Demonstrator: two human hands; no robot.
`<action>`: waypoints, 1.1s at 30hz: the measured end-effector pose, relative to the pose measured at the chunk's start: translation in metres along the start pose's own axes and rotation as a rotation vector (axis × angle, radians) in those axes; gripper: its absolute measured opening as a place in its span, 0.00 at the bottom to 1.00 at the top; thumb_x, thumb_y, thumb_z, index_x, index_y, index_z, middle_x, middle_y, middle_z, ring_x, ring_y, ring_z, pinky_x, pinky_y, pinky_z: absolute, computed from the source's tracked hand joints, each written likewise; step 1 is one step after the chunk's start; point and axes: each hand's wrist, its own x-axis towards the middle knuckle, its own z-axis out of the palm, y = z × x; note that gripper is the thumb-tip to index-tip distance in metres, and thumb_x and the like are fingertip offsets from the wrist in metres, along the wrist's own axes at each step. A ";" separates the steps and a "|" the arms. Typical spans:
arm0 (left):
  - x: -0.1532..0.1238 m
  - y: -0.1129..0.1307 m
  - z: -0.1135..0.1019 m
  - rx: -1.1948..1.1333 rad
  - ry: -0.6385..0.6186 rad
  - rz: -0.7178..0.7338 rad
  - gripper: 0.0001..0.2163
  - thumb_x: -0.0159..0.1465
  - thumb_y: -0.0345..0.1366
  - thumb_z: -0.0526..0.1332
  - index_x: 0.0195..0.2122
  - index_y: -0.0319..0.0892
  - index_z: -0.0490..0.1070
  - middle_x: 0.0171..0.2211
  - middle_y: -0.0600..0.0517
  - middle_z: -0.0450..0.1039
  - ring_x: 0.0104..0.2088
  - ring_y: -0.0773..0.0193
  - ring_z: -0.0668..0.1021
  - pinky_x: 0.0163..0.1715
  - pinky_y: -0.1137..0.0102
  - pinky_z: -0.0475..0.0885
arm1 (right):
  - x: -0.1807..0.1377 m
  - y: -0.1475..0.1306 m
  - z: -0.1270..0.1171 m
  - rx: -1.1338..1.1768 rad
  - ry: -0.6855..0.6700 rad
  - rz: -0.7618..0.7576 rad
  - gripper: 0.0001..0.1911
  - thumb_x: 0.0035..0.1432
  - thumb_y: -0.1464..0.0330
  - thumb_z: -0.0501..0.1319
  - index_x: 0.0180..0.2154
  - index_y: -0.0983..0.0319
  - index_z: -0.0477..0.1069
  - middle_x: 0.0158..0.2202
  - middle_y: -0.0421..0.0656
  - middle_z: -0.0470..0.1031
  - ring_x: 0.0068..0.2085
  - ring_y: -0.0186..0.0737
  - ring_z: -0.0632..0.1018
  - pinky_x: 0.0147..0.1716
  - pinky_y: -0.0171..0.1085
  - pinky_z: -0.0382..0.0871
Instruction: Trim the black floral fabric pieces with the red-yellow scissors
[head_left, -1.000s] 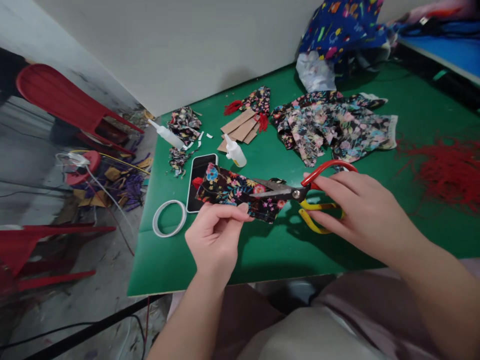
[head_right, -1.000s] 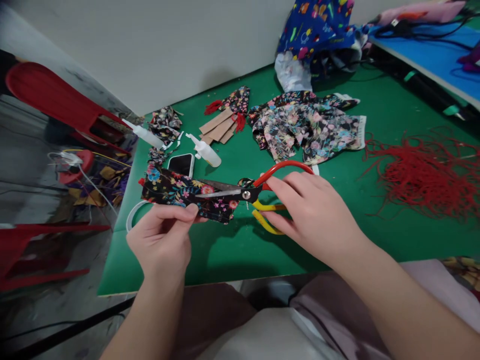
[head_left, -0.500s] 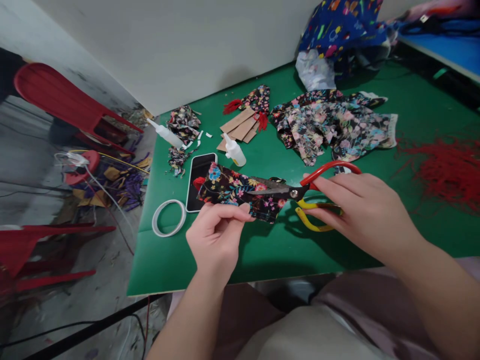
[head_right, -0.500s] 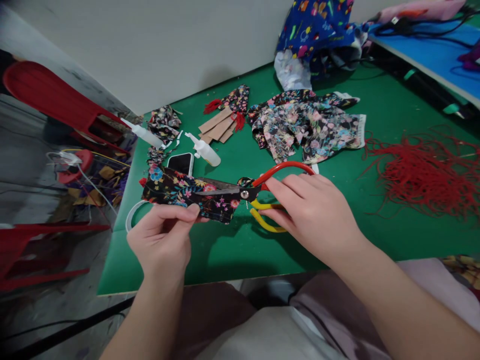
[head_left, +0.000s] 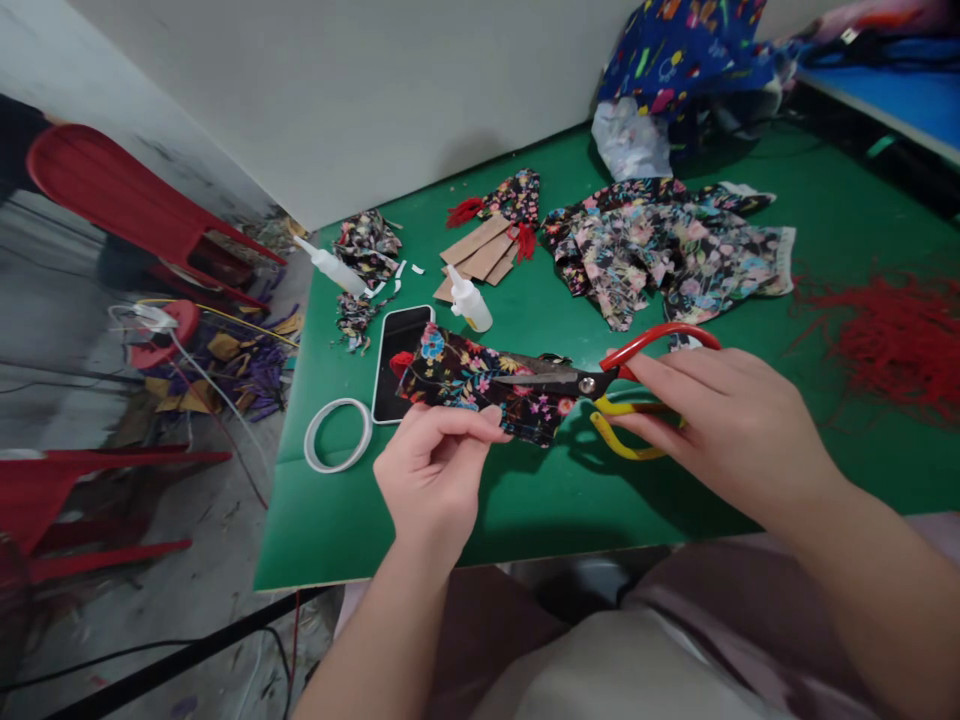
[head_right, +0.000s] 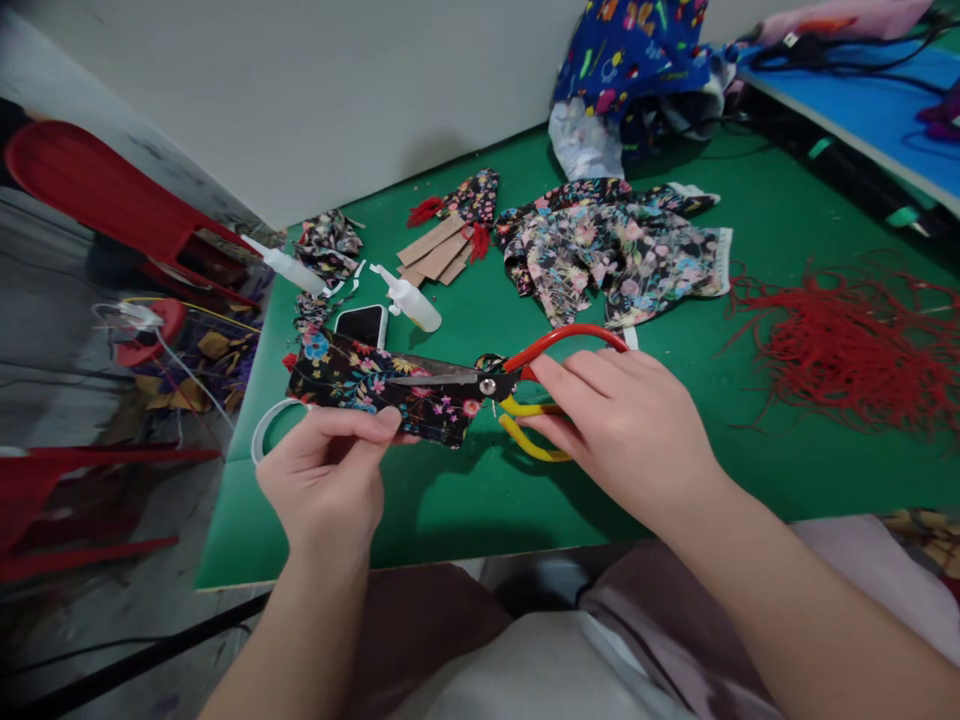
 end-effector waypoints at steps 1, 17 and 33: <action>0.000 0.000 0.000 -0.002 0.001 -0.002 0.04 0.53 0.32 0.68 0.23 0.45 0.75 0.19 0.57 0.68 0.19 0.71 0.72 0.20 0.73 0.69 | 0.000 0.000 0.000 0.002 -0.003 0.000 0.14 0.58 0.62 0.59 0.42 0.64 0.69 0.28 0.41 0.70 0.30 0.40 0.71 0.30 0.38 0.60; 0.002 -0.001 0.000 -0.018 0.000 -0.001 0.05 0.54 0.33 0.68 0.22 0.45 0.74 0.18 0.57 0.69 0.20 0.70 0.72 0.25 0.69 0.71 | -0.001 0.000 -0.001 -0.002 -0.003 -0.002 0.12 0.59 0.63 0.58 0.42 0.64 0.69 0.28 0.42 0.72 0.30 0.40 0.72 0.29 0.37 0.61; 0.002 0.002 0.000 -0.051 -0.007 -0.073 0.06 0.54 0.35 0.68 0.21 0.44 0.74 0.17 0.57 0.70 0.20 0.70 0.73 0.28 0.69 0.74 | -0.001 -0.003 -0.002 -0.074 0.035 -0.007 0.11 0.59 0.64 0.58 0.41 0.65 0.71 0.28 0.42 0.74 0.30 0.39 0.74 0.29 0.37 0.63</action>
